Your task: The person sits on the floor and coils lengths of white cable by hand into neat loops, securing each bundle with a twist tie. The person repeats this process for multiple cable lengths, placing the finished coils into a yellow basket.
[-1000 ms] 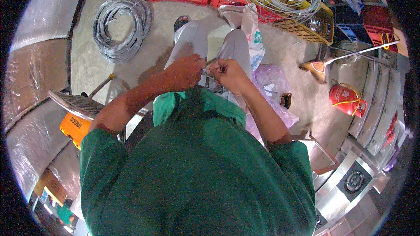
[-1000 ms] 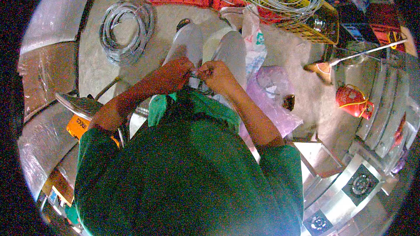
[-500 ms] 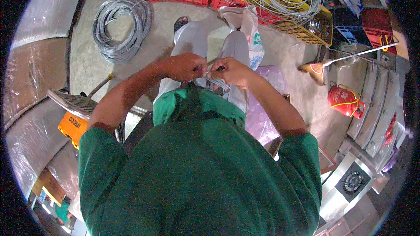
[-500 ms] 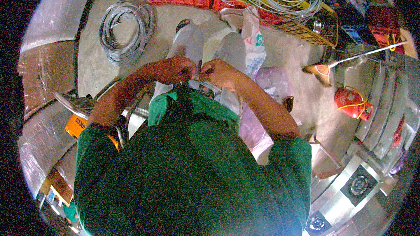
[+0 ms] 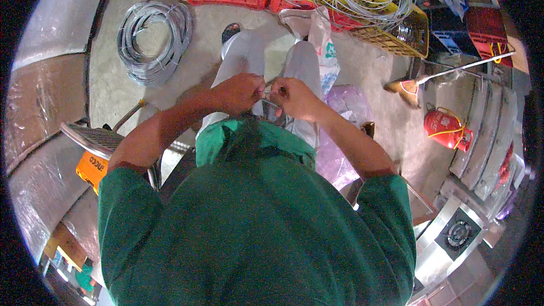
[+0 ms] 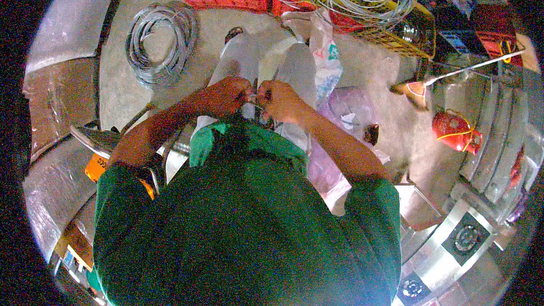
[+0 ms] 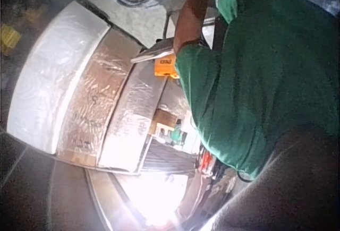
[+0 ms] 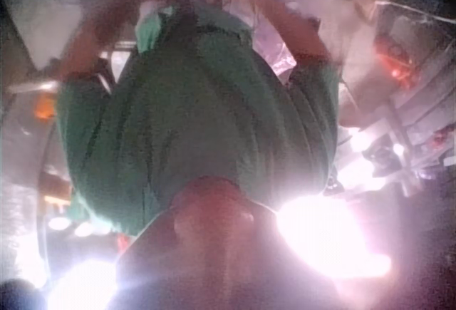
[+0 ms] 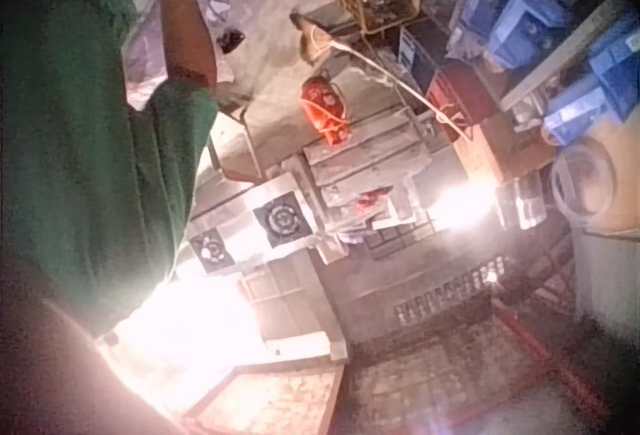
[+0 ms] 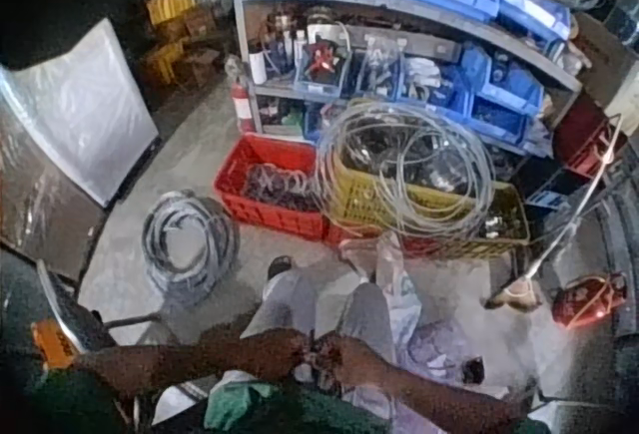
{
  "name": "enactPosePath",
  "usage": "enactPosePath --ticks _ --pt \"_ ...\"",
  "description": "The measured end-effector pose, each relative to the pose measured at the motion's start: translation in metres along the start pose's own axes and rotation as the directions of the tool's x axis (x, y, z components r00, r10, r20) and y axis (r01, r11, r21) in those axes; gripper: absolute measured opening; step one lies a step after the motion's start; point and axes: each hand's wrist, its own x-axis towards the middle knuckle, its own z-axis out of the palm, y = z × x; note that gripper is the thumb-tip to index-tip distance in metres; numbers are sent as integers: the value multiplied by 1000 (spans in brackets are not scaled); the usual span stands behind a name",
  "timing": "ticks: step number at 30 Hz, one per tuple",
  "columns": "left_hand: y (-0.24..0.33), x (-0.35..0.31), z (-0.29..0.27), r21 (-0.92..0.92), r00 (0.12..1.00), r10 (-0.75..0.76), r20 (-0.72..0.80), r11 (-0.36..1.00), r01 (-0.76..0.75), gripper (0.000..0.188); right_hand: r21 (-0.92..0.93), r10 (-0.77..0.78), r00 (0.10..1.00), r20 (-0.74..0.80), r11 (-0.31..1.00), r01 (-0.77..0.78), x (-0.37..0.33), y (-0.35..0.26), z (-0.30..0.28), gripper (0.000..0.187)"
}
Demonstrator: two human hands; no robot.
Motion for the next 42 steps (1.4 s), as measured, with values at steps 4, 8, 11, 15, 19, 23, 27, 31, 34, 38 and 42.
enactPosePath --ticks 4,8,11,15,19,23,27,31,34,38,42 --pt "5 -2 -5 1 999 46 26 999 -46 17 -14 -26 992 -124 1000 25 -11 1 8 21" --pt "10 -4 -13 22 994 104 33 994 -104 18 -93 -111 965 -238 992 91 -10 7 18 23" --pt "14 -4 -15 -46 986 -52 156 997 60 19 -51 -98 953 -286 995 87 -9 10 26 22" --pt "18 -10 -12 -65 997 -73 39 995 75 20 -39 -86 943 -321 996 78 -17 4 33 21" --pt "20 -12 -6 -61 998 -53 -25 997 51 19 -22 -77 896 -436 997 75 -26 -6 41 21" --pt "22 -13 -5 -43 998 -58 -28 997 56 19 -80 -123 860 -495 992 96 -31 -10 46 21" --pt "23 -15 -11 -105 998 -51 36 993 54 20 -73 -89 870 -485 995 61 -32 -9 50 22" --pt "22 -12 -18 -132 995 -50 85 989 61 21 -72 -123 857 -500 992 100 -33 -10 50 22" --pt "22 -11 -16 -110 994 -39 99 993 50 23 12 -114 883 -456 991 134 -38 -10 44 21" --pt "24 -15 -9 -13 998 -43 45 999 43 24 128 -98 940 -328 981 147 -40 -10 35 20" --pt "30 -20 -4 44 1000 -12 -22 999 13 22 96 -74 961 -268 990 103 -34 -8 31 22"
